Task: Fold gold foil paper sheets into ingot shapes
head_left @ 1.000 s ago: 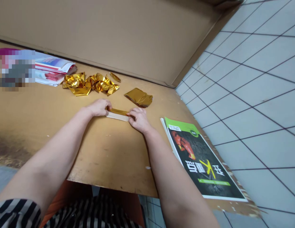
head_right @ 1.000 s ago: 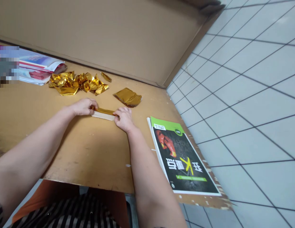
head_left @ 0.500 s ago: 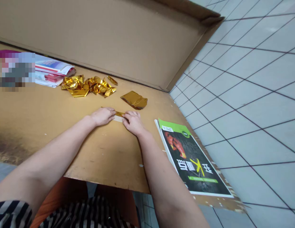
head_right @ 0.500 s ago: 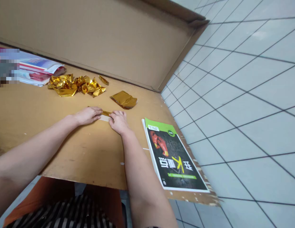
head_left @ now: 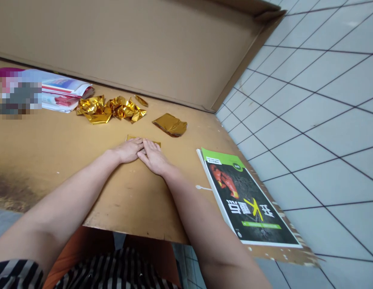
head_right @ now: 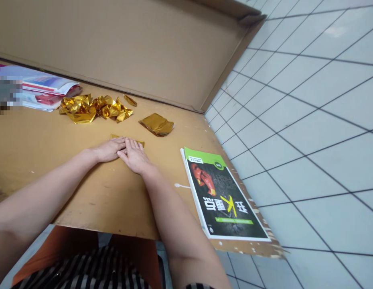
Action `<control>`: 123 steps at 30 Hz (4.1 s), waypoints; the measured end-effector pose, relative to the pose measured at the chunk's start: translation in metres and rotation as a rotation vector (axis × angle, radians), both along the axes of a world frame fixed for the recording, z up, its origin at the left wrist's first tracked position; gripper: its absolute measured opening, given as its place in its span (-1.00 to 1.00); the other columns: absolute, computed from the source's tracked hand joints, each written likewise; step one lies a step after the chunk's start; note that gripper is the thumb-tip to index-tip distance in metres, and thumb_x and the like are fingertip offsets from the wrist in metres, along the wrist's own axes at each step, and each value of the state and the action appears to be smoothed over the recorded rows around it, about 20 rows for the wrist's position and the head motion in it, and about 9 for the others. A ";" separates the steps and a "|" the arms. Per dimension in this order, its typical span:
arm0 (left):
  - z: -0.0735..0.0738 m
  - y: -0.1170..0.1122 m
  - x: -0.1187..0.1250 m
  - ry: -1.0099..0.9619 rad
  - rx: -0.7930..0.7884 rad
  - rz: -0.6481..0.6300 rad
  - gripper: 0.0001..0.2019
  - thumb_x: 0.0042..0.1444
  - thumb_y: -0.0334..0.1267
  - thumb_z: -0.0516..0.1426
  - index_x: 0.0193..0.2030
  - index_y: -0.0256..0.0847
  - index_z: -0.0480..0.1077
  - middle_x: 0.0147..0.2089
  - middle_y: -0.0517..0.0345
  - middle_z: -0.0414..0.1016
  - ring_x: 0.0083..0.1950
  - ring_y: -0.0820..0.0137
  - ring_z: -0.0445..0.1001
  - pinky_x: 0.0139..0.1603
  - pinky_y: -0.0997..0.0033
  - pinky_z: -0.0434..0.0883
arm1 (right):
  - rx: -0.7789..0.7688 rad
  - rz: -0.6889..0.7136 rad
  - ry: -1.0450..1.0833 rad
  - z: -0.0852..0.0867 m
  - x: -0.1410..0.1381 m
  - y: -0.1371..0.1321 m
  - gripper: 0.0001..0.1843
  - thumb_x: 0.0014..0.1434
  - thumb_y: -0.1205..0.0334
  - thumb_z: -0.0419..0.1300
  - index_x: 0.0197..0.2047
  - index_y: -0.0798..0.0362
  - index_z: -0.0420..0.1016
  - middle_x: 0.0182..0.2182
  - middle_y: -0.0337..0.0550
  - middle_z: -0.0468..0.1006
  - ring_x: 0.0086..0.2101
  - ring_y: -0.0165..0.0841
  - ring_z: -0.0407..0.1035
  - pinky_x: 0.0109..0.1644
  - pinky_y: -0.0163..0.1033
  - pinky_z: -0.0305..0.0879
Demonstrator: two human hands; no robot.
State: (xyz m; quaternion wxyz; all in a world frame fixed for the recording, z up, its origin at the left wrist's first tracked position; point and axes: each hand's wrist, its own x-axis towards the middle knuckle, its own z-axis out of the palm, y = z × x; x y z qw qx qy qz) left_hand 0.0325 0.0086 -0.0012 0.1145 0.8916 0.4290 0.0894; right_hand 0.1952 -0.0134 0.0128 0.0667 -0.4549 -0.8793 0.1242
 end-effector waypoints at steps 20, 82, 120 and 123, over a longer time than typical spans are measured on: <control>0.017 -0.004 -0.029 0.129 -0.133 0.178 -0.32 0.31 0.10 -0.30 0.42 -0.32 -0.05 0.48 -0.02 -0.13 0.48 0.25 -0.15 0.42 0.21 -0.13 | -0.037 -0.176 -0.189 0.016 0.013 -0.002 -0.29 0.34 -0.08 -0.22 0.39 0.22 0.00 0.38 0.12 0.00 0.36 -0.15 -0.13 0.37 0.07 -0.19; 0.013 -0.006 -0.018 0.139 -0.071 0.169 -0.32 0.28 0.14 -0.21 0.39 -0.27 0.04 0.46 -0.06 -0.02 0.45 0.23 -0.02 0.39 0.26 -0.01 | -0.071 -0.168 -0.171 0.014 0.025 0.002 -0.22 0.31 -0.19 -0.26 0.41 0.16 -0.03 0.40 0.08 -0.03 0.37 -0.16 -0.16 0.38 0.04 -0.17; 0.024 -0.016 -0.003 -0.065 0.163 0.141 -0.60 0.09 -0.46 0.00 0.06 -0.16 0.40 0.00 0.06 0.54 0.02 0.29 0.51 0.08 0.32 0.42 | 0.013 -0.139 -0.023 0.018 -0.029 -0.019 -0.32 0.16 0.24 -0.04 0.32 0.31 0.06 0.25 0.23 0.26 0.14 -0.03 0.19 0.24 0.17 0.03; 0.025 -0.018 -0.003 -0.035 0.147 0.164 -0.49 0.07 -0.37 0.08 0.22 -0.17 0.25 -0.04 0.04 0.55 -0.01 0.24 0.52 0.04 0.30 0.44 | -0.008 -0.126 0.033 0.015 -0.023 -0.015 -0.28 0.08 0.28 -0.01 0.32 0.27 0.05 0.19 0.19 0.34 0.10 -0.04 0.22 0.18 0.15 0.09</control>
